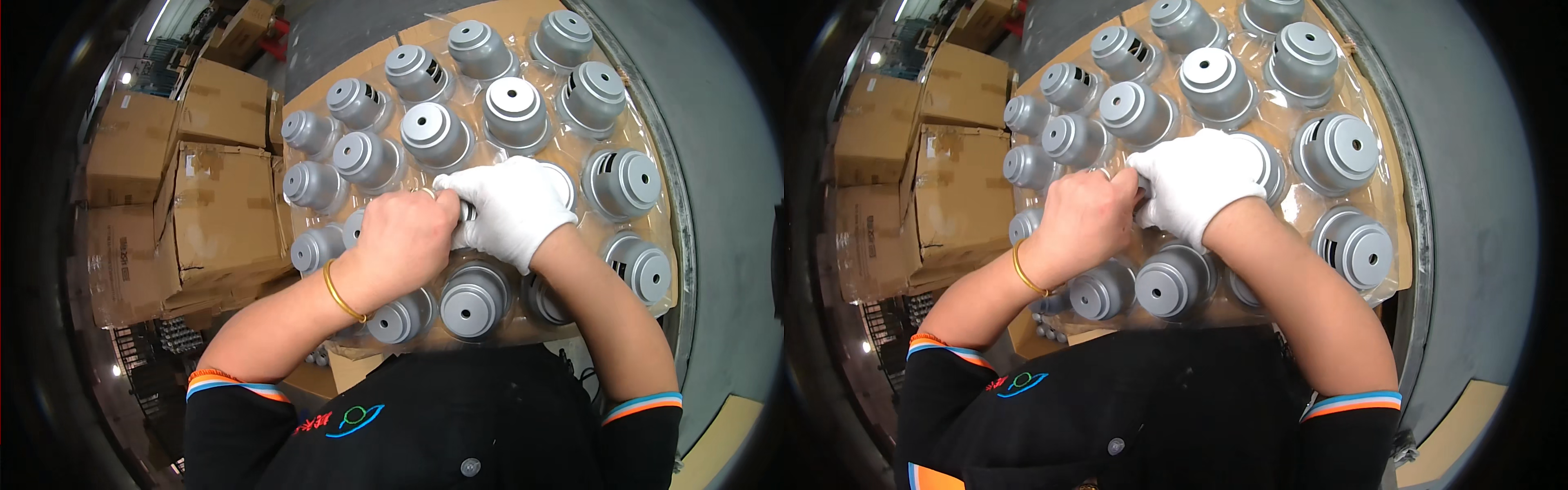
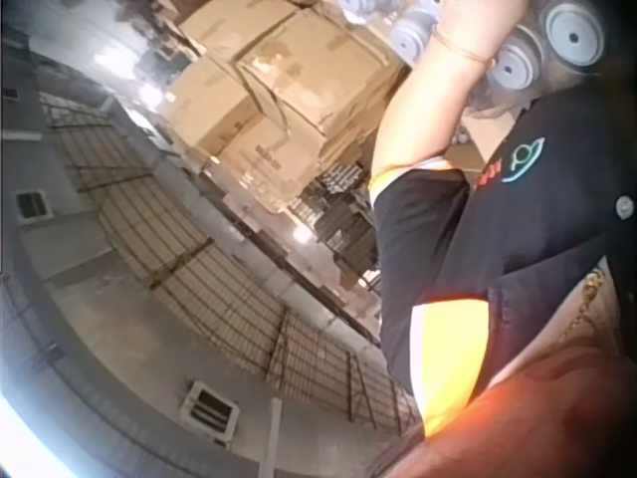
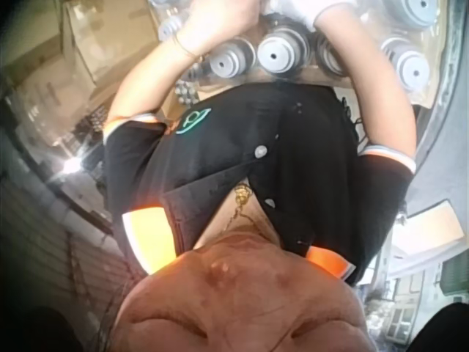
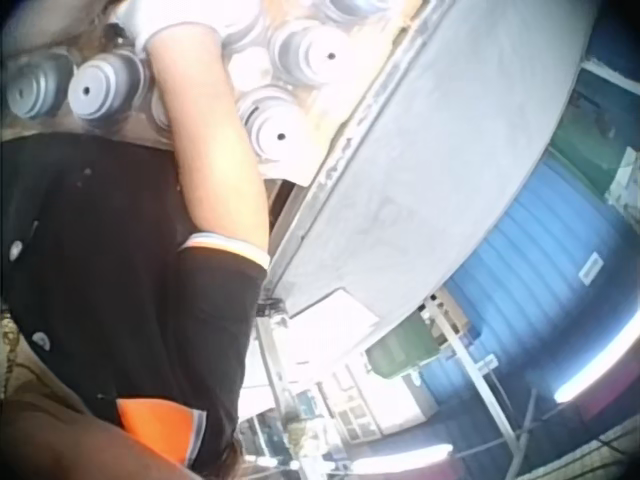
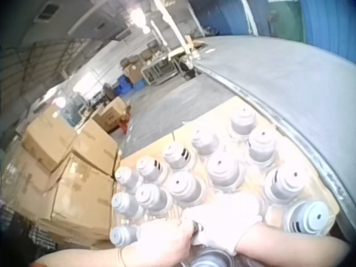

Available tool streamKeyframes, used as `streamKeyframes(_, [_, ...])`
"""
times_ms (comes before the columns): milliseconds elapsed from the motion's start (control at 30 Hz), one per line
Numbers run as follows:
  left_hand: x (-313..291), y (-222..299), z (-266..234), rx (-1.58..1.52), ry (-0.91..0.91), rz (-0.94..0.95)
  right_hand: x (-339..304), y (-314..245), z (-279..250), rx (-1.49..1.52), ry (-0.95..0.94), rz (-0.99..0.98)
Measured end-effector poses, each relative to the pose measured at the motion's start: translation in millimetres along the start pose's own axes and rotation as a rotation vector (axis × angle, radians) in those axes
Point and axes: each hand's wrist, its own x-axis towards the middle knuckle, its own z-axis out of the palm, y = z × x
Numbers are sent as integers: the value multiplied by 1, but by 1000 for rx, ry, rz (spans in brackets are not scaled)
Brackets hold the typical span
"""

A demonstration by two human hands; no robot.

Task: The person inserts small metal pins by hand into the center holes of circular plastic housings arranged on a plastic tray.

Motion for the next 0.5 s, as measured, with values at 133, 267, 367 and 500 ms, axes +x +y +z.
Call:
streamKeyframes(133, [1, -6, 3, -51, 5, -15, 1, -2, -3, 7, -74, 28])
streamKeyframes(267, [3, -4, 1, -72, -30, -7, 1, -4, -6, -9, -108, 37])
streamKeyframes(367, [13, -12, -6, -80, -101, 20, 1, -4, -4, 32, -64, 28])
streamKeyframes(500, [13, -5, -7, -69, -141, 9, -1, -9, -12, 0, -112, 100])
